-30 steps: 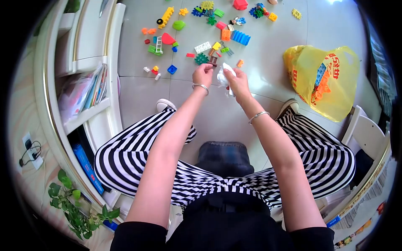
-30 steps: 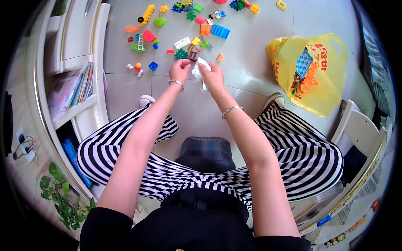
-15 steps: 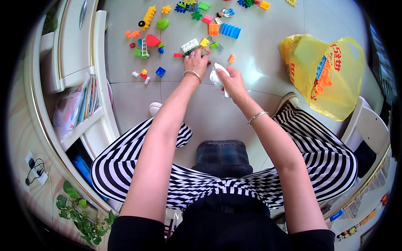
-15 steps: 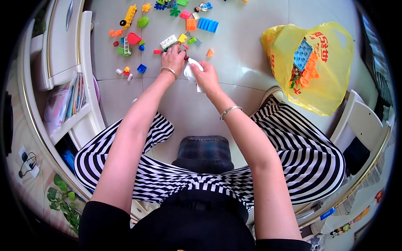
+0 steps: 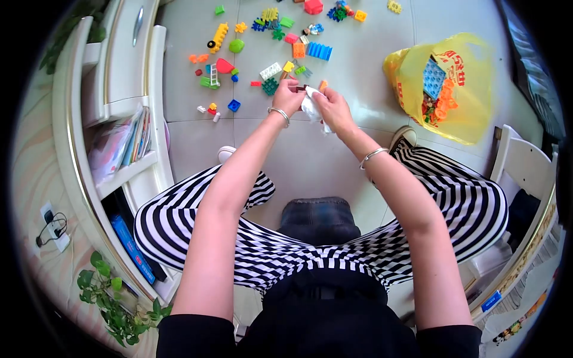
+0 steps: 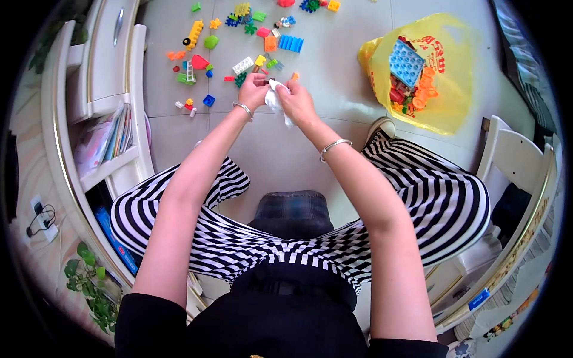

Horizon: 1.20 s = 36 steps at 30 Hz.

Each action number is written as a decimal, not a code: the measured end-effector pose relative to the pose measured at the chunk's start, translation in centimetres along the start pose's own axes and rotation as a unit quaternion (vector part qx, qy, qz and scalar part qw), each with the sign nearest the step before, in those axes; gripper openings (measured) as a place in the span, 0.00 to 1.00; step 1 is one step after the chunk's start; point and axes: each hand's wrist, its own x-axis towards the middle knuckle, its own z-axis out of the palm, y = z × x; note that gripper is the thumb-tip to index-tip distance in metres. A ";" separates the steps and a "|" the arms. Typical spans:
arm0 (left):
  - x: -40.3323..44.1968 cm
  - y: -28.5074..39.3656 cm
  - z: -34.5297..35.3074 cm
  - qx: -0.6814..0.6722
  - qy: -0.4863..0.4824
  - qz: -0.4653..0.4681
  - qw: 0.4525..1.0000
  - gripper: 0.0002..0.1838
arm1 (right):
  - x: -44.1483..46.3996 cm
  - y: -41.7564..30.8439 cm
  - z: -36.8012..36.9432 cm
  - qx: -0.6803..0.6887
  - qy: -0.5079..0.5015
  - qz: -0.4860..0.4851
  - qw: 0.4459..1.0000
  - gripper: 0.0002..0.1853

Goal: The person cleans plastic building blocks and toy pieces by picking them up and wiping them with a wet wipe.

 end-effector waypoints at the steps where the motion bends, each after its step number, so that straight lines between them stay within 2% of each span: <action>1: -0.6 1.4 -0.2 -0.064 -0.034 -0.022 0.997 0.20 | -0.4 -1.4 -0.6 -0.051 0.005 -0.043 0.998 0.18; 2: -1.5 2.8 -0.6 -0.064 -0.033 -0.008 0.997 0.20 | -0.8 -2.9 -1.2 -0.102 0.012 -0.087 0.991 0.19; 3: -3.7 5.9 -1.3 -0.120 -0.095 -0.028 0.988 0.18 | -1.4 -4.8 -2.2 -0.124 -0.027 -0.101 0.987 0.19; 4: -5.9 8.7 -1.9 -0.173 -0.156 -0.048 0.971 0.17 | -2.6 -6.5 -3.0 -0.123 -0.024 -0.113 0.986 0.19; 5: -7.6 10.7 -2.4 -0.174 -0.183 -0.042 0.967 0.16 | -4.1 -8.3 -3.8 -0.125 -0.033 -0.151 0.980 0.18; 6: -9.4 12.6 -2.9 -0.173 -0.181 -0.031 0.968 0.16 | -5.6 -10.2 -4.6 -0.128 -0.043 -0.189 0.973 0.18; 7: -11.3 14.2 -3.4 -0.226 -0.217 -0.016 0.950 0.16 | -7.8 -12.6 -5.6 -0.141 -0.060 -0.192 0.969 0.17; 8: -13.3 15.4 -3.9 -0.279 -0.252 -0.003 0.927 0.15 | -9.0 -13.7 -6.4 -0.153 -0.056 -0.252 0.954 0.16; 9: -15.1 16.5 -4.4 -0.278 -0.249 0.004 0.928 0.15 | -10.5 -14.8 -6.9 -0.162 -0.056 -0.279 0.945 0.15; 11: -18.1 18.1 -5.3 -0.343 -0.284 0.003 0.895 0.13 | -13.3 -16.3 -7.9 -0.171 -0.054 -0.313 0.933 0.14; 12: -19.3 18.3 -5.6 -0.342 -0.283 0.009 0.896 0.13 | -14.4 -16.7 -8.4 -0.228 -0.047 -0.329 0.915 0.12; 13: -20.3 18.5 -5.7 -0.321 -0.239 0.034 0.916 0.13 | -14.8 -17.0 -8.7 -0.283 -0.039 -0.345 0.894 0.09; 14: -21.1 18.6 -5.9 -0.300 -0.193 0.056 0.933 0.12 | -14.5 -17.0 -8.8 -0.283 -0.041 -0.348 0.893 0.09; 15: -21.7 18.7 -6.1 -0.289 -0.170 0.057 0.940 0.12 | -14.4 -17.0 -8.7 -0.234 -0.001 -0.355 0.905 0.09; 16: -21.6 18.3 -6.1 -0.289 -0.170 0.055 0.941 0.12 | -14.4 -17.0 -8.6 -0.183 0.041 -0.357 0.915 0.08; 18: -21.3 17.4 -5.8 -0.282 -0.163 0.073 0.943 0.12 | -15.1 -16.3 -8.1 -0.177 0.041 -0.353 0.918 0.09; 20: -21.3 17.1 -5.3 -0.285 -0.165 0.061 0.942 0.12 | -15.4 -16.0 -7.2 -0.214 -0.016 -0.553 0.805 0.10; 21: -21.2 17.3 -5.3 -0.281 -0.164 0.052 0.944 0.11 | -15.8 -16.1 -6.8 -0.264 -0.011 -0.598 0.757 0.11; 22: -21.0 17.5 -5.4 -0.281 -0.164 0.053 0.944 0.11 | -15.7 -16.4 -7.1 -0.263 -0.010 -0.599 0.756 0.11; 25: -21.2 18.0 -5.9 -0.315 -0.182 0.045 0.930 0.09 | -14.8 -17.1 -9.0 -0.299 0.027 -0.451 0.841 0.10; 26: -21.3 18.2 -6.1 -0.317 -0.180 0.043 0.930 0.09 | -14.2 -17.2 -9.3 -0.221 0.050 -0.435 0.871 0.10; 28: -21.3 18.3 -6.4 -0.201 -0.146 0.091 0.964 0.08 | -14.4 -17.9 -9.4 -0.173 0.032 -0.467 0.867 0.09; 29: -21.1 18.2 -6.4 -0.201 -0.146 0.088 0.964 0.08 | -14.6 -17.8 -9.2 -0.173 0.031 -0.464 0.868 0.09; 31: -20.7 17.9 -6.4 -0.109 -0.136 0.248 0.953 0.07 | -15.0 -17.5 -8.5 -0.183 -0.050 -0.479 0.857 0.09; 32: -20.7 17.9 -6.5 -0.107 -0.138 0.247 0.953 0.07 | -14.7 -17.4 -8.9 -0.182 -0.049 -0.478 0.858 0.09; 34: -20.7 18.1 -6.8 0.019 -0.075 0.331 0.940 0.07 | -14.5 -18.1 -9.8 -0.258 0.005 -0.387 0.885 0.09; 36: -20.7 18.4 -6.9 0.053 -0.059 0.350 0.934 0.07 | -15.2 -18.5 -10.1 -0.233 0.018 -0.353 0.906 0.10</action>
